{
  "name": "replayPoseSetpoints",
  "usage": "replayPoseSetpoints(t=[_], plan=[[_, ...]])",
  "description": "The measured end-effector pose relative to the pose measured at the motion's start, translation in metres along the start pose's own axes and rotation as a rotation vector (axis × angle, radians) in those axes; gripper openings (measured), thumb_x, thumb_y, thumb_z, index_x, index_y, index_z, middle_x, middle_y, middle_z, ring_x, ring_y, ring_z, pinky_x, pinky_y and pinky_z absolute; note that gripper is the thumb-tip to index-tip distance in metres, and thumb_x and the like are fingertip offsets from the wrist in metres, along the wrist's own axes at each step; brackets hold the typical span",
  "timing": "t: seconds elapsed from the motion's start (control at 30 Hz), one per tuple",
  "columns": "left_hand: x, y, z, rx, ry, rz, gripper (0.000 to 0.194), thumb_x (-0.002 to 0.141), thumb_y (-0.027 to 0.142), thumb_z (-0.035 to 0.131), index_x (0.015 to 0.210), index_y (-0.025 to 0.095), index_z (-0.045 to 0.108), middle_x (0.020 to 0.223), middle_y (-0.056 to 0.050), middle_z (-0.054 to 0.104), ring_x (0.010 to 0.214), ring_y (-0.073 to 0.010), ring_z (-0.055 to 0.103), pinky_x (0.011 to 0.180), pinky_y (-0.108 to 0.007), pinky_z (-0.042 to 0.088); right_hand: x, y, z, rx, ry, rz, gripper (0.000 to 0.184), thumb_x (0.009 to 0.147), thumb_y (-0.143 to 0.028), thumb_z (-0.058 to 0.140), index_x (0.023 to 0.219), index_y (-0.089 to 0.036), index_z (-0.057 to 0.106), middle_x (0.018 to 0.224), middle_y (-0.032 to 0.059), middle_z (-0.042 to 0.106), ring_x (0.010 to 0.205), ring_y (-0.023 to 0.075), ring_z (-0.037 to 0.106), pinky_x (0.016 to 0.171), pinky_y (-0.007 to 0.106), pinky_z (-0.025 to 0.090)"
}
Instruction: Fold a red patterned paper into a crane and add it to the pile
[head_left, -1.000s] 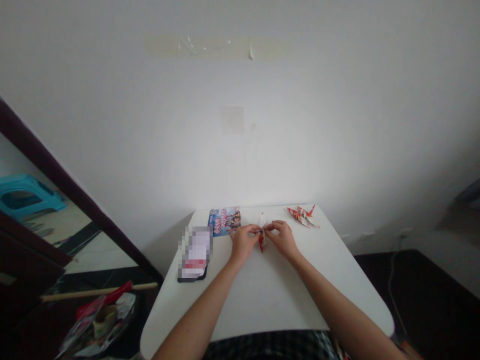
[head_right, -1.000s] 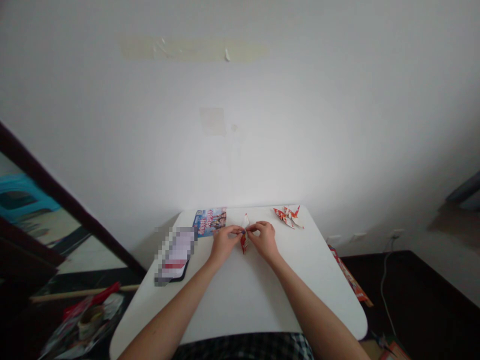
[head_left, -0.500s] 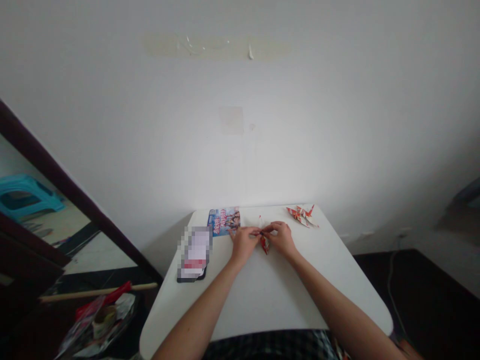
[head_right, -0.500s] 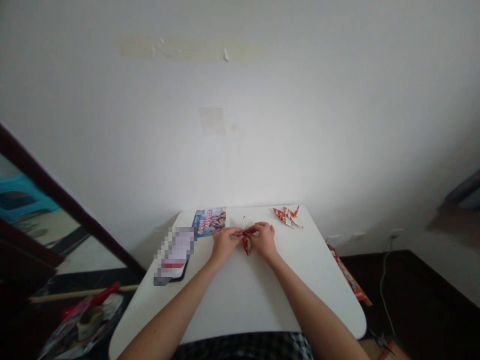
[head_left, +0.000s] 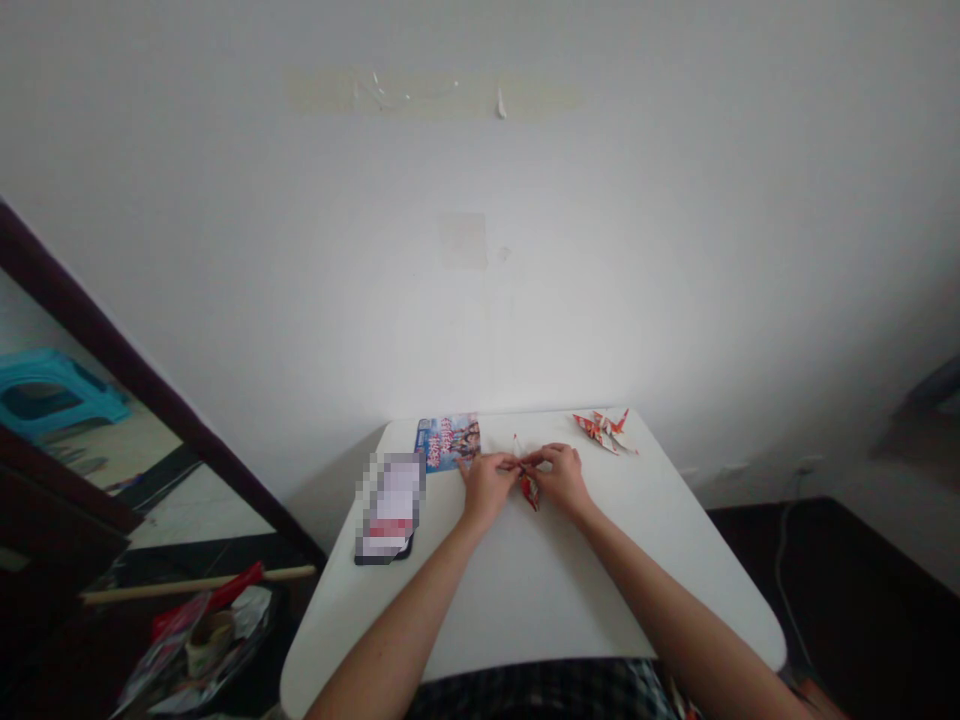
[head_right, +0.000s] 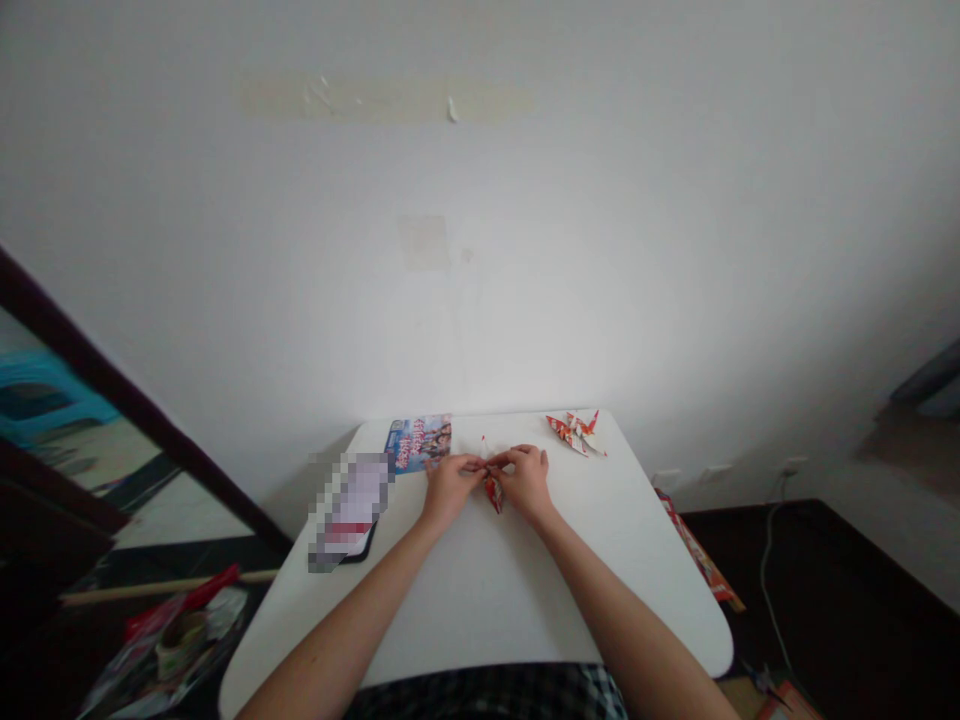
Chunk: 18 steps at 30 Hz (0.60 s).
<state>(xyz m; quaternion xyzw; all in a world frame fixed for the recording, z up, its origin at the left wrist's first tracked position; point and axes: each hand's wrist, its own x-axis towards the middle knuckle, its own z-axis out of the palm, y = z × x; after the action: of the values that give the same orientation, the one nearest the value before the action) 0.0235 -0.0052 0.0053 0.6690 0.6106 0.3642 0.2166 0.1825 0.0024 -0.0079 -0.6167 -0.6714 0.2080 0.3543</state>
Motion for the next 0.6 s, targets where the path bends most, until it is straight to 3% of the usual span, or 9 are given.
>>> replayPoseSetpoints(t=[0.17, 0.27, 0.43, 0.6], plan=[[0.0, 0.0, 0.002, 0.127, -0.011, 0.002, 0.011, 0.082, 0.024, 0.074, 0.088, 0.028, 0.083, 0.097, -0.004, 0.083, 0.114, -0.0295, 0.067, 0.121, -0.07, 0.008, -0.002, 0.0, 0.002, -0.113, -0.024, 0.017, 0.018, 0.084, -0.031, 0.072, 0.098, -0.031, 0.083, 0.111, 0.0023, 0.077, 0.126, 0.029, 0.054, 0.117, 0.047, 0.025], [0.0, -0.003, 0.003, 0.213, 0.008, 0.028, 0.01, 0.083, 0.027, 0.076, 0.089, 0.03, 0.084, 0.103, -0.005, 0.081, 0.122, -0.0323, 0.06, 0.12, -0.071, 0.014, -0.002, 0.002, 0.001, -0.16, -0.032, 0.008, 0.019, 0.082, -0.033, 0.075, 0.1, -0.032, 0.082, 0.12, 0.002, 0.074, 0.13, 0.0307, 0.051, 0.116, 0.047, 0.025], [-0.001, -0.01, 0.0, 0.27, 0.007, 0.103, 0.012, 0.084, 0.031, 0.077, 0.093, 0.033, 0.085, 0.113, -0.005, 0.078, 0.123, -0.0329, 0.056, 0.116, -0.065, 0.028, -0.003, 0.002, -0.002, -0.119, -0.039, 0.001, 0.012, 0.084, -0.034, 0.073, 0.092, -0.032, 0.082, 0.117, 0.0015, 0.076, 0.131, 0.0308, 0.05, 0.121, 0.058, 0.011], [-0.006, -0.011, -0.003, 0.361, 0.018, 0.151, 0.01, 0.086, 0.035, 0.077, 0.092, 0.039, 0.084, 0.133, -0.002, 0.071, 0.137, -0.0365, 0.046, 0.12, -0.075, 0.014, -0.005, 0.002, -0.005, -0.071, -0.058, -0.006, 0.012, 0.086, -0.034, 0.07, 0.088, -0.032, 0.082, 0.118, 0.0017, 0.077, 0.133, 0.0323, 0.049, 0.12, 0.067, 0.005]])
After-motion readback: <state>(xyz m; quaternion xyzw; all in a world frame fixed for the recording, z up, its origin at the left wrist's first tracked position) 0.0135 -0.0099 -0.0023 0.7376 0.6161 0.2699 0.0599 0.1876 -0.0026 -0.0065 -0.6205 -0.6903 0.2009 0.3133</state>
